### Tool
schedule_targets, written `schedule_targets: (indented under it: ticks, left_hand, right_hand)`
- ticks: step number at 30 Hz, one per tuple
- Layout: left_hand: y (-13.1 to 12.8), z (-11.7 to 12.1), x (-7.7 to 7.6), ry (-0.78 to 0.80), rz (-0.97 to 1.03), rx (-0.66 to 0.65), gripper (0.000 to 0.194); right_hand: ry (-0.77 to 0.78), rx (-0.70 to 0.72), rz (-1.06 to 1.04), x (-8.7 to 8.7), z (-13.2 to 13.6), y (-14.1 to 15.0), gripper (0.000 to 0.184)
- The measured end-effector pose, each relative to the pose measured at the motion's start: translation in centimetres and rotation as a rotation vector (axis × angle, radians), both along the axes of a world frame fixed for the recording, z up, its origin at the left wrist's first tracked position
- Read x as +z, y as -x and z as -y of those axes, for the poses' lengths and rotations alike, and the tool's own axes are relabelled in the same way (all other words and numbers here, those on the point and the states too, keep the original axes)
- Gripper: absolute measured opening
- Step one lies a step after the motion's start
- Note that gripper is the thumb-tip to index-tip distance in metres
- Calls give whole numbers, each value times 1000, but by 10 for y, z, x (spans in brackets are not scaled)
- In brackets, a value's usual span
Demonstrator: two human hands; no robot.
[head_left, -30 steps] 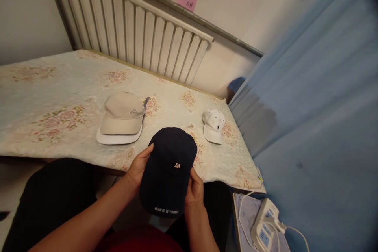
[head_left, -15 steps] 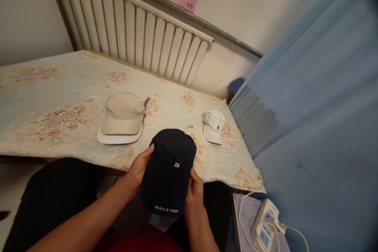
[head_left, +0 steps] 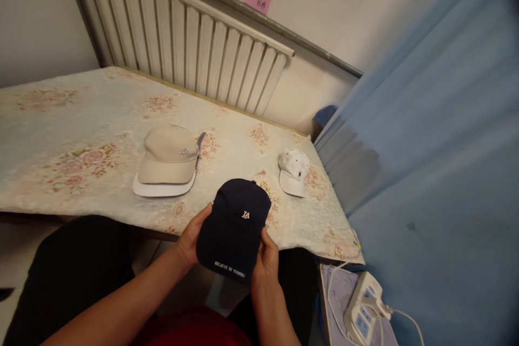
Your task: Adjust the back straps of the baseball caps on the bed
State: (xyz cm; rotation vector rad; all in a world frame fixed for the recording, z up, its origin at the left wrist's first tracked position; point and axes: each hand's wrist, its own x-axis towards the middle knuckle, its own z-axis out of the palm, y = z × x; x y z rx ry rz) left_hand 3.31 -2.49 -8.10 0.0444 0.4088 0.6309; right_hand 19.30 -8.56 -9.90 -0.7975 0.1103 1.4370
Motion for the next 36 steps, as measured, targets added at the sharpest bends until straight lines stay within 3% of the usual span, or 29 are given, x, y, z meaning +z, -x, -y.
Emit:
schedule_targets:
  ticks: [14,20,23,27,32,34,36]
  left_hand:
    - [1,-1,4,5,-61,26,48]
    - [1,-3,4,-24,-32,-46,50]
    - [2,-4,9,-58,-8,-42,50]
    - [3,-8,15,-72,-50,35,43]
    - [8,-15,13,-108,-103,172,37]
    - [8,-16,15,-102,-96,193,35]
    - [6,-16,20,-101,-89,198,34]
  right_hand:
    - [15,-6,-5,0,1,11,28]
    - [9,-24,-2,6,1,9,27]
    - [-42,31,46,8,2,10,29]
    - [-87,68,367,5,2,6,37]
    - [21,-203,1081,9,21,-7,40]
    - [-163,-284,1337,19,33,-8,40]
    - [-420,-254,1587,30,42,-5,43]
